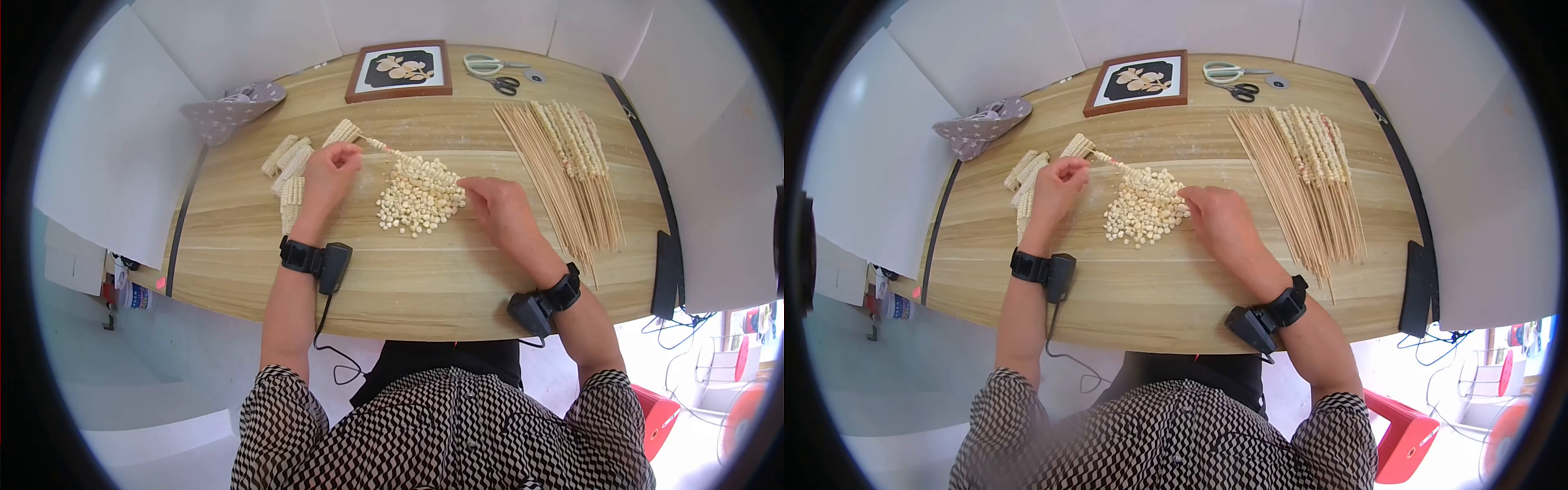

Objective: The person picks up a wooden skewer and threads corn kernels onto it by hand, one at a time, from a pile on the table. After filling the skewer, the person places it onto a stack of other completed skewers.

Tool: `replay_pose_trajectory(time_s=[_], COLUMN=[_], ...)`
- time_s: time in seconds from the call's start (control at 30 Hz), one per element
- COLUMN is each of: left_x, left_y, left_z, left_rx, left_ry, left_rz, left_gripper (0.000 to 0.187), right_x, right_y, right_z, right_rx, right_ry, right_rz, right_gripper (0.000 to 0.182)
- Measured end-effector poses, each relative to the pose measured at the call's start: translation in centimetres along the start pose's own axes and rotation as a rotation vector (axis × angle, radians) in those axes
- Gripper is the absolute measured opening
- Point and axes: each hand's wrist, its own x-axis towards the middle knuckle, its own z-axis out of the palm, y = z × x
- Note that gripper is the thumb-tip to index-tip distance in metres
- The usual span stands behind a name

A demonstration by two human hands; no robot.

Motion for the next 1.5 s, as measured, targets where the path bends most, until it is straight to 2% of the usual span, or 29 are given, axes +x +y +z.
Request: replay_pose_trajectory(time_s=[0.07,0.1,0.17,0.27,0.5,0.57,0.6,0.67,0.7,0.77,0.8,0.87,1.07,1.5], left_x=[-0.7,-0.9,-1.1,-1.2,-1.3,-0.9,-0.8,-0.5,-0.2,0.4,0.5,0.7,0.9,0.9], left_y=[1.3,1.7,2.4,2.5,2.4,1.4,1.4,1.5,1.1,-0.4,-0.9,-1.7,-2.2,-2.3], left_z=[-0.3,-0.4,-0.5,-0.7,-0.7,-0.7,-0.6,-0.3,-0.4,-0.9,-0.9,-0.9,-0.8,-0.4], left_rx=[0.289,0.288,0.418,0.419,0.458,0.310,0.310,0.113,0.114,-0.202,-0.201,-0.434,-0.588,-0.722], left_ry=[-0.237,-0.237,-0.530,-0.628,-0.630,-0.494,-0.493,-0.195,-0.194,-0.062,-0.060,0.060,0.120,0.161], left_rz=[-0.021,-0.022,-0.094,-0.093,-0.049,-0.128,-0.128,-0.183,-0.183,-0.214,-0.213,-0.271,-0.270,-0.237], left_gripper=[0.012,0.012,0.011,0.011,0.010,0.010,0.010,0.013,0.013,0.015,0.015,0.018,0.019,0.019], right_x=[0.0,0.0,0.0,0.0,0.0,0.0,0.0,0.0,0.1,0.0,0.0,0.0,-0.1,-0.1], right_y=[0.1,0.1,0.1,0.0,0.2,0.2,0.3,0.3,0.2,0.1,0.3,0.3,0.0,-0.2], right_z=[-0.1,-0.1,-0.1,-0.1,0.0,0.0,0.1,0.1,-0.1,0.0,0.1,0.1,0.0,-0.1], right_rx=[0.006,-0.001,-0.008,-0.002,0.005,0.001,0.002,0.005,-0.004,-0.012,0.001,0.016,0.040,0.021], right_ry=[0.001,0.000,-0.004,-0.001,0.015,0.008,0.014,0.020,0.006,-0.009,0.000,0.009,-0.027,-0.053], right_rz=[0.002,0.011,0.021,0.018,-0.023,-0.016,-0.023,-0.030,-0.009,0.011,-0.015,-0.040,-0.080,-0.064], right_gripper=[0.016,0.016,0.016,0.016,0.016,0.016,0.016,0.016,0.016,0.015,0.016,0.017,0.019,0.020])
